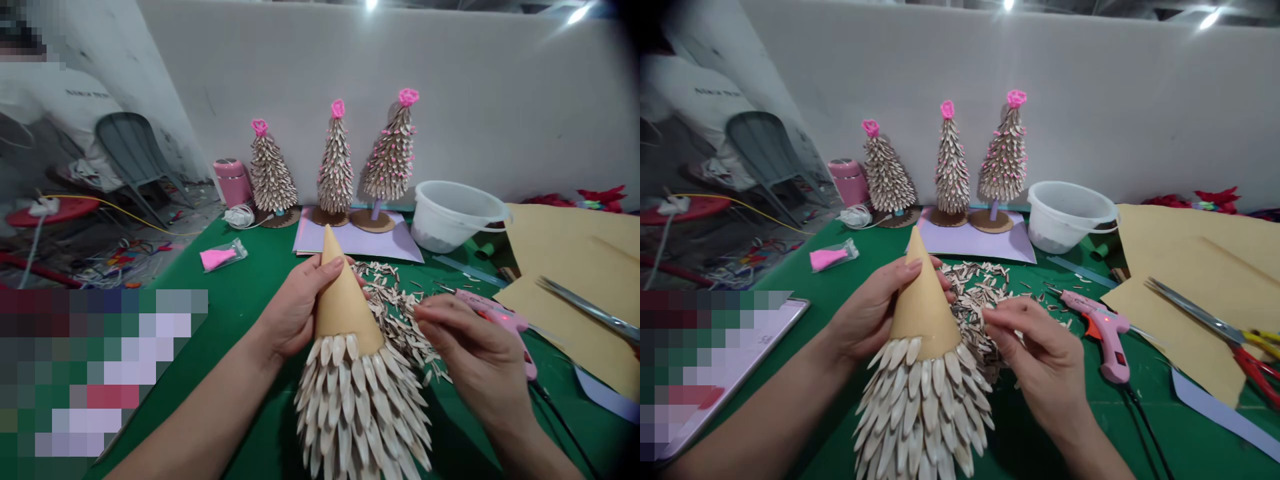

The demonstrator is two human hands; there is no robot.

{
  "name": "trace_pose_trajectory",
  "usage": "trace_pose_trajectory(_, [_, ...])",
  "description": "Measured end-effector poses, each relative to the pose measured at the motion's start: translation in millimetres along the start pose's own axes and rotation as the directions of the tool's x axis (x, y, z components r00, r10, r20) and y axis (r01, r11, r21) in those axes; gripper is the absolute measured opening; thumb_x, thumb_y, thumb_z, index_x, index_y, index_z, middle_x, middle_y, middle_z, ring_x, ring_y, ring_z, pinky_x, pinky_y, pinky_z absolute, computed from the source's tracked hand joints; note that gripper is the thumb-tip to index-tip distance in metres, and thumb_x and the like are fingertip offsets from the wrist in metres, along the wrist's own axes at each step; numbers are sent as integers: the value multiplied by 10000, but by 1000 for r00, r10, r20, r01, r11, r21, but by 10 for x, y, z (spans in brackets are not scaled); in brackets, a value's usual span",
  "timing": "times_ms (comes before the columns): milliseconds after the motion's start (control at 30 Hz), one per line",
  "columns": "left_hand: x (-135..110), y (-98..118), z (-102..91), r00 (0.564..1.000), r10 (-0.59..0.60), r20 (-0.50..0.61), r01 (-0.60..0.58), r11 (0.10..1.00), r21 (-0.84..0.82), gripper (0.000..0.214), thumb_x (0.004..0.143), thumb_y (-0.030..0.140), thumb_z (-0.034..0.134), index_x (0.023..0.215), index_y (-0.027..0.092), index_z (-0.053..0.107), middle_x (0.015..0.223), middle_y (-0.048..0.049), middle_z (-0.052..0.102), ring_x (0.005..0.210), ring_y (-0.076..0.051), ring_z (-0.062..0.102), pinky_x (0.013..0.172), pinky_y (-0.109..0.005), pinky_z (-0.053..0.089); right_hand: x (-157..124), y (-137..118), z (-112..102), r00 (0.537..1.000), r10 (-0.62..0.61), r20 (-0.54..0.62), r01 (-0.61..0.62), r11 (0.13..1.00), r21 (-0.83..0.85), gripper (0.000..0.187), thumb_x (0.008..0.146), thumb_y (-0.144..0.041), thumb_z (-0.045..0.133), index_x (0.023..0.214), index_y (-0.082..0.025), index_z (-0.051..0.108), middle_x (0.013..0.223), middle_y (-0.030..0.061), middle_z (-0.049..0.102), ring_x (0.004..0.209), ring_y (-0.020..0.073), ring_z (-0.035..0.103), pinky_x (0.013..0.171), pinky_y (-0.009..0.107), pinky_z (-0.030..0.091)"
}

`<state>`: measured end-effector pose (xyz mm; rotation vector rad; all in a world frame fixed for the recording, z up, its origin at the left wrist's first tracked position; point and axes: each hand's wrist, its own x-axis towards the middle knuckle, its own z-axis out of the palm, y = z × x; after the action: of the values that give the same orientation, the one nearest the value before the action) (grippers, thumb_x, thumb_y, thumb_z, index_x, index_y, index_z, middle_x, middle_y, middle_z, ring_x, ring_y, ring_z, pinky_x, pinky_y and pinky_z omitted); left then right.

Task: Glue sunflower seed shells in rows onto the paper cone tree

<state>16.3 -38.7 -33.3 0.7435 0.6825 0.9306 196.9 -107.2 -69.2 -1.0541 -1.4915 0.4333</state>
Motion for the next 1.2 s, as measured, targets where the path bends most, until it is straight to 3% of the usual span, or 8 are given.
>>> trace_pose_trajectory(167, [-46,39,43,1000,-5,14,5,1000,-6,167,742,246,579,868,140,551,757,-75,650,708,-200,635,690,-349,509,-45,-174,-1,998,-56,-18,57,997,43,314,756,-63,584,926,-315,661,815,9,506,726,127,512,503,224,424])
trace_pose_trajectory(367, [-107,45,79,998,32,52,-36,997,62,134,759,245,570,854,155,542,755,-63,644,706,-188,627,658,-321,505,-94,-356,63,986,-153,63,156,986,-52,335,754,-95,597,970,-347,642,731,-2,535,621,133,541,481,243,446])
trace_pose_trajectory(567, [-108,84,153,997,58,48,-64,989,132,191,727,281,604,859,154,550,743,-64,646,652,-174,612,588,-281,493,-111,-318,63,952,-234,199,254,964,-78,402,722,-35,604,1015,-310,619,782,16,599,676,143,582,548,252,487])
trace_pose_trajectory(767, [-68,99,244,992,122,32,-126,968,215,187,712,292,617,833,166,552,702,-20,604,622,-155,589,554,-250,464,-74,-295,34,940,-279,196,308,941,-139,363,718,-27,600,981,-276,629,765,22,612,691,139,586,551,241,502])
trace_pose_trajectory(933, [-88,85,254,991,131,29,-135,964,228,177,715,294,614,814,163,548,702,-23,602,588,-139,570,533,-236,444,-45,-292,12,922,-275,274,330,927,-179,378,711,-36,598,1001,-277,613,771,23,623,696,144,592,564,253,514])
trace_pose_trajectory(1200, [-95,84,233,989,143,21,-144,957,254,181,733,300,594,842,168,534,721,-26,599,604,-138,562,549,-242,445,-13,-360,45,924,-296,241,343,922,-183,304,702,-15,577,929,-212,626,729,42,625,636,133,580,527,235,509])
